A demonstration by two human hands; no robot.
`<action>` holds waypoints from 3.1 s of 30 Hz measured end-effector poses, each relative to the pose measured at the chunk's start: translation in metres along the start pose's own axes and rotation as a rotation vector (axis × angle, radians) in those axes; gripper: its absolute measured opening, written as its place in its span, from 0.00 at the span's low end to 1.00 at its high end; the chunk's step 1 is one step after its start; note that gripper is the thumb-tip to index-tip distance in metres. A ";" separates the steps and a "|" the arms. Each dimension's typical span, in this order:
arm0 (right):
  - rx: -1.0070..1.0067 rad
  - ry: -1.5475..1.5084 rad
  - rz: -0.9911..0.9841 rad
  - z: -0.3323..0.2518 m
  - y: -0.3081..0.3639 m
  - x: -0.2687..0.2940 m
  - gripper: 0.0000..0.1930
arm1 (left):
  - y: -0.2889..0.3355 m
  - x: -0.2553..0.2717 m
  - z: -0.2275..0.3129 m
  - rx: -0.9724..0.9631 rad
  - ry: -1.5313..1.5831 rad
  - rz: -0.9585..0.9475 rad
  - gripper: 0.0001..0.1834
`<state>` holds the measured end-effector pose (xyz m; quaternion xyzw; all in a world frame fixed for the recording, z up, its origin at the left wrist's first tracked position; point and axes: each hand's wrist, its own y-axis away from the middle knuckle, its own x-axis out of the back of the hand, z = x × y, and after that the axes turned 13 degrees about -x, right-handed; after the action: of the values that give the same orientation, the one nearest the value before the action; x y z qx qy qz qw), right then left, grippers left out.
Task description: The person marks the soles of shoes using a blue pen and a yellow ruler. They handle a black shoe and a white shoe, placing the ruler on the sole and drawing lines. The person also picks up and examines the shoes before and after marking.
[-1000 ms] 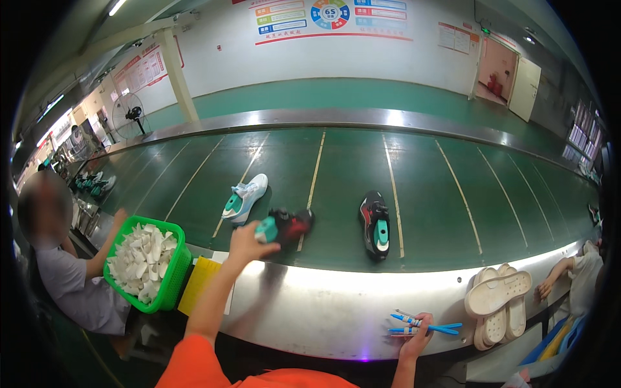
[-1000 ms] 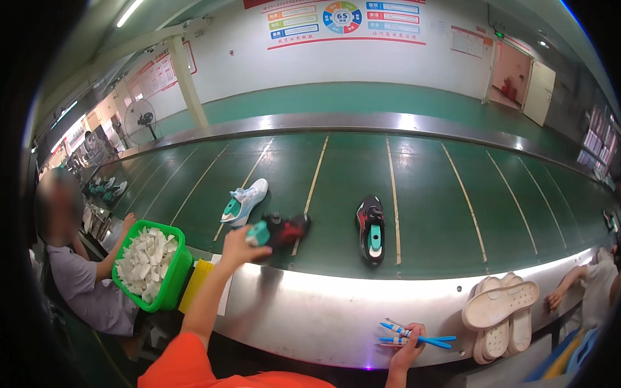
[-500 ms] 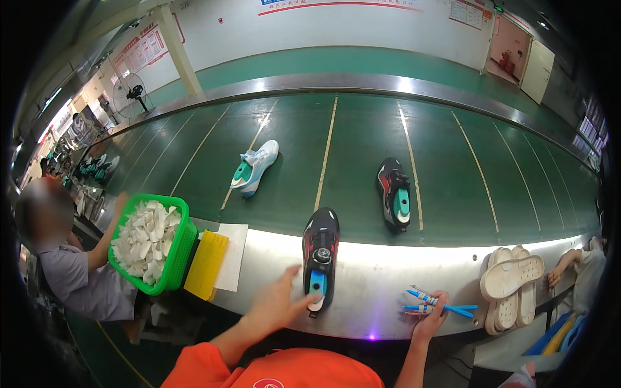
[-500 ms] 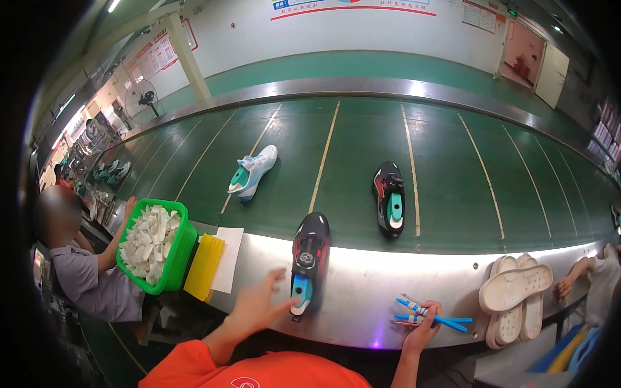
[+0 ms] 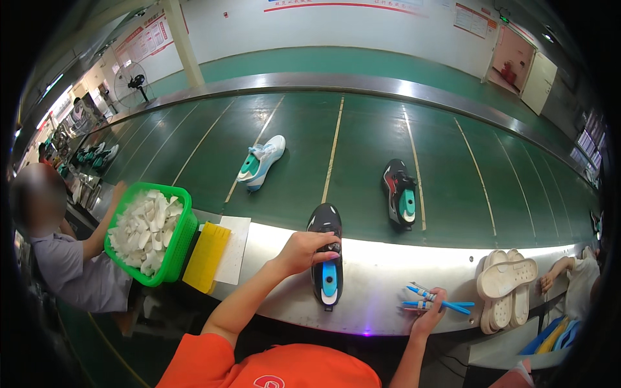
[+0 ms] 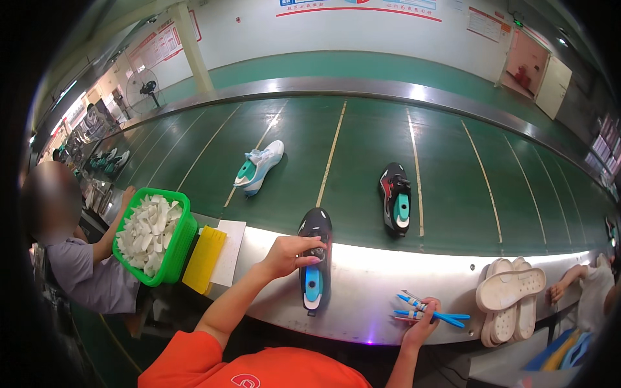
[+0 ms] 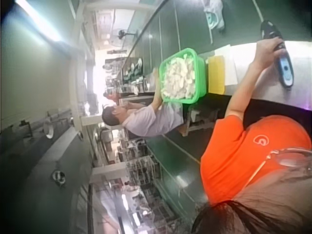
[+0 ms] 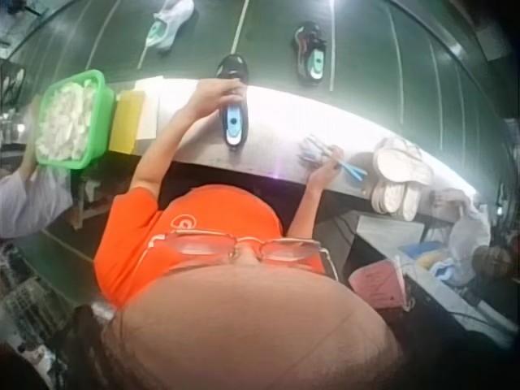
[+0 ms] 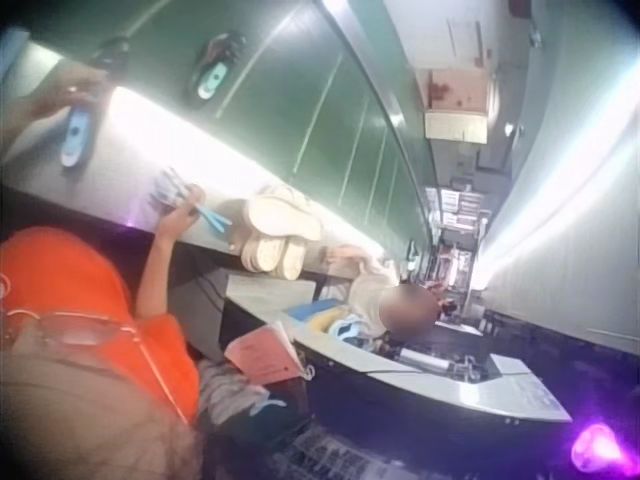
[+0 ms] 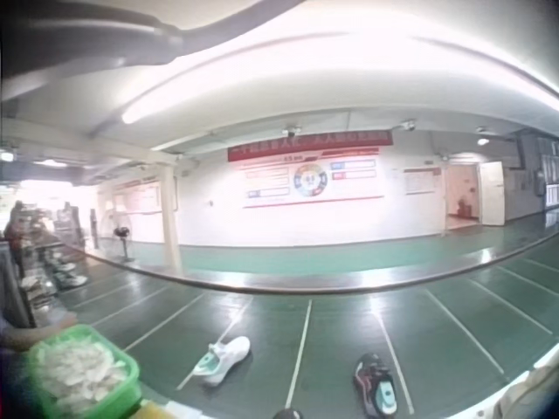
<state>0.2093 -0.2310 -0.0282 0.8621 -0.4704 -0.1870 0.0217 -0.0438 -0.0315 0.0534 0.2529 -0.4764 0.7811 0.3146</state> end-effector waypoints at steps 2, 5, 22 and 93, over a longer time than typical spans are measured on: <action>-0.013 -0.010 -0.009 0.000 0.000 -0.001 0.13 | -0.002 0.001 0.002 0.013 0.007 -0.003 0.14; -0.013 -0.006 -0.009 -0.002 0.003 -0.002 0.13 | -0.001 0.003 0.002 0.032 -0.010 -0.035 0.13; 0.035 0.000 -0.033 -0.007 0.008 0.002 0.11 | -0.050 -0.008 -0.038 0.651 0.529 0.328 0.20; 1.016 0.295 -0.395 -0.130 0.121 -0.101 0.17 | -0.028 0.010 0.119 0.022 0.377 0.258 0.24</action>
<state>0.1075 -0.2336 0.1492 0.8529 -0.3229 0.1849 -0.3662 -0.0187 -0.1269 0.1268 0.0429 -0.4290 0.8535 0.2927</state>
